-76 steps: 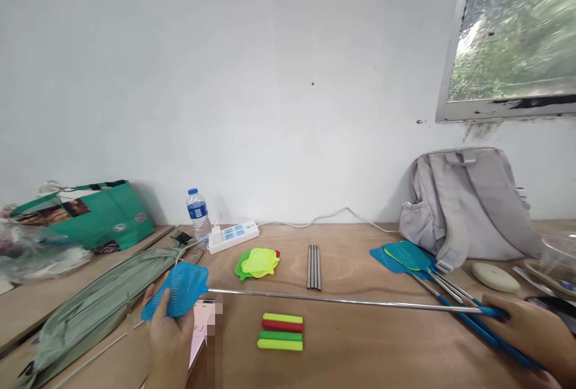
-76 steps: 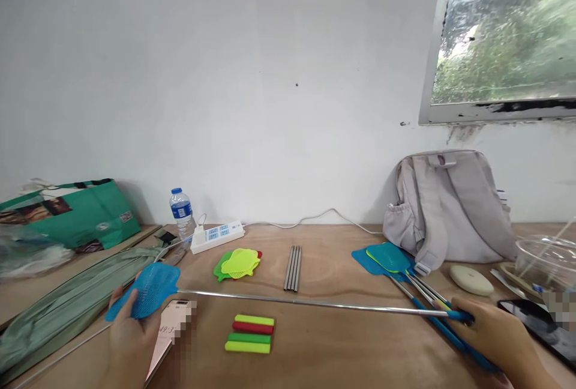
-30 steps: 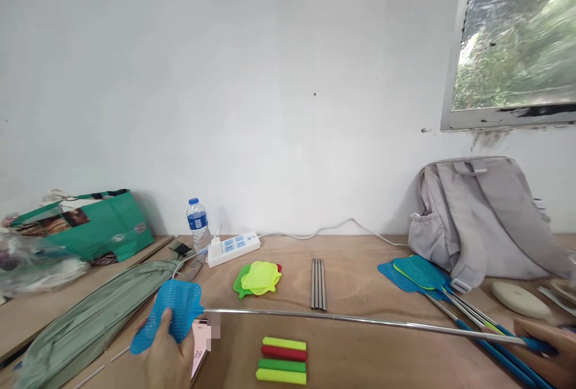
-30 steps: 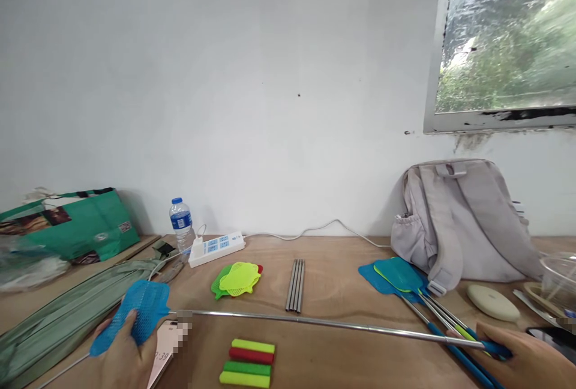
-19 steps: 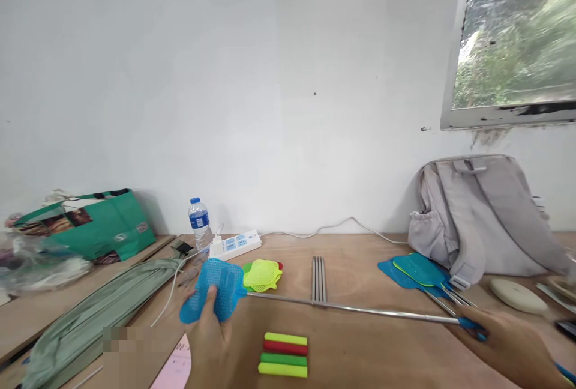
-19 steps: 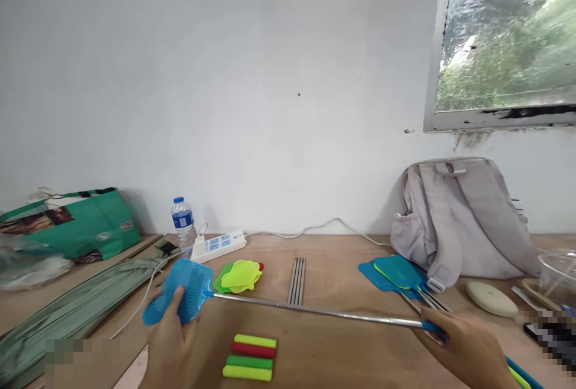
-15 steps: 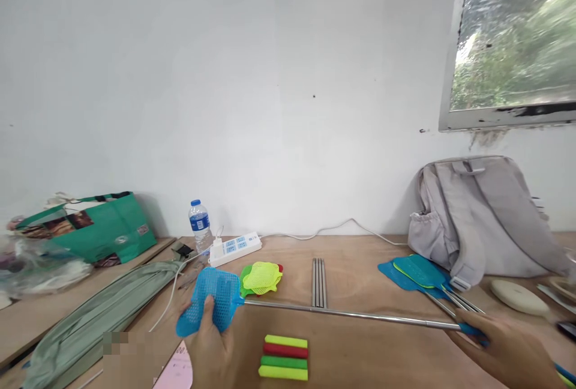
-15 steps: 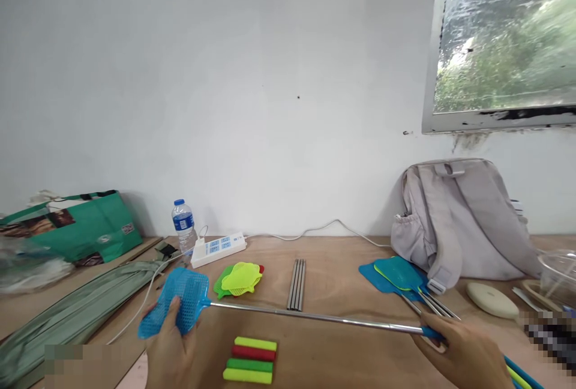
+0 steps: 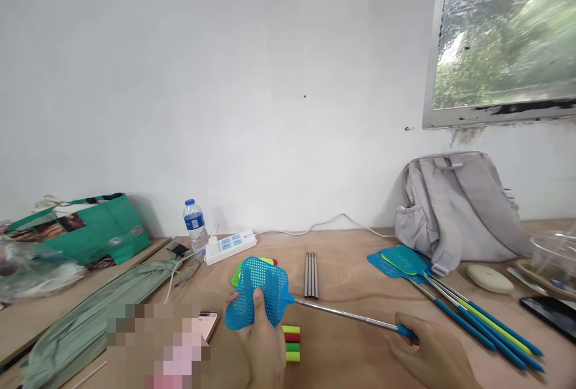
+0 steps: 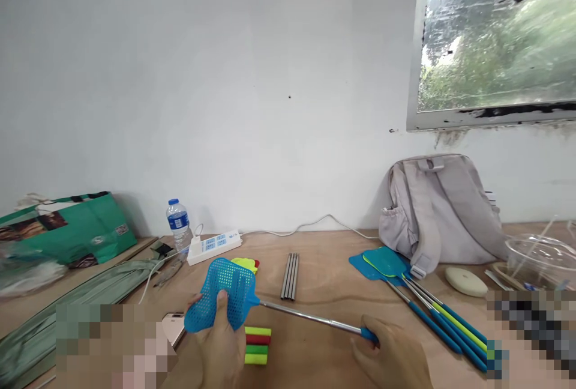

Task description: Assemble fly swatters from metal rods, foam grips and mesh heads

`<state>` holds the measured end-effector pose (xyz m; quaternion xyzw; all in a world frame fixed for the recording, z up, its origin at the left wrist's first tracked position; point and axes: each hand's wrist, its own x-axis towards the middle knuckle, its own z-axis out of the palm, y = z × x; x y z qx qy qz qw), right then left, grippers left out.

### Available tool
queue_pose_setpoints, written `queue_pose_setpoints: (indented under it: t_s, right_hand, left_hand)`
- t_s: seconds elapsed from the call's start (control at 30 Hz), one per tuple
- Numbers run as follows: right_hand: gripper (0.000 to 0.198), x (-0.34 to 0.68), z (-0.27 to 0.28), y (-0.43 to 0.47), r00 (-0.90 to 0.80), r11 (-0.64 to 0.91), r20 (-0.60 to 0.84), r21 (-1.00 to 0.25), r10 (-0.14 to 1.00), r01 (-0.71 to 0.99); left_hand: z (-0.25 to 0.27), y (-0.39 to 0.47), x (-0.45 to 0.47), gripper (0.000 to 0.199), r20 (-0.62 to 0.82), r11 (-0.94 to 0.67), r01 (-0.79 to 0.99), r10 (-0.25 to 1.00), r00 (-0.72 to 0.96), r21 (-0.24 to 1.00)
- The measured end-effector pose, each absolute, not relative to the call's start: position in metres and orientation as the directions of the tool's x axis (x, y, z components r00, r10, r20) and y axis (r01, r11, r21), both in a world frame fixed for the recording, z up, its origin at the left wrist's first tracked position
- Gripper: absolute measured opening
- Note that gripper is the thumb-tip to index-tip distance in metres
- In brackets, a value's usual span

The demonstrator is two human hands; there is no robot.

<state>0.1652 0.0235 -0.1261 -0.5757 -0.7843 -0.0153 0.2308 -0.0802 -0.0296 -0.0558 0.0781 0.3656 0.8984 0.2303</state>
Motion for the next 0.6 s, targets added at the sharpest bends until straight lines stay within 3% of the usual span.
queue_pose_setpoints:
  t_s: [0.17,0.43,0.6]
  right_hand:
    - [0.013,0.145,-0.133,0.013,-0.303,0.422,0.352,-0.336,0.886,0.842]
    - [0.019,0.135,-0.142,0.002,-0.286,0.388,0.287,-0.413,0.914,0.824]
    - [0.019,0.151,-0.149,0.010,-0.330,0.506,0.420,-0.433,0.845,0.746]
  left_hand:
    - [-0.063,-0.032,-0.048,0.048,-0.104,-0.527,-0.467,0.578,-0.810,0.710]
    - [-0.076,-0.029,-0.013,0.055,-0.006,-0.543,-0.459,0.641,-0.767,0.703]
    - [-0.086,-0.018,-0.027,0.055,-0.009,-0.482,-0.470,0.691,-0.723,0.740]
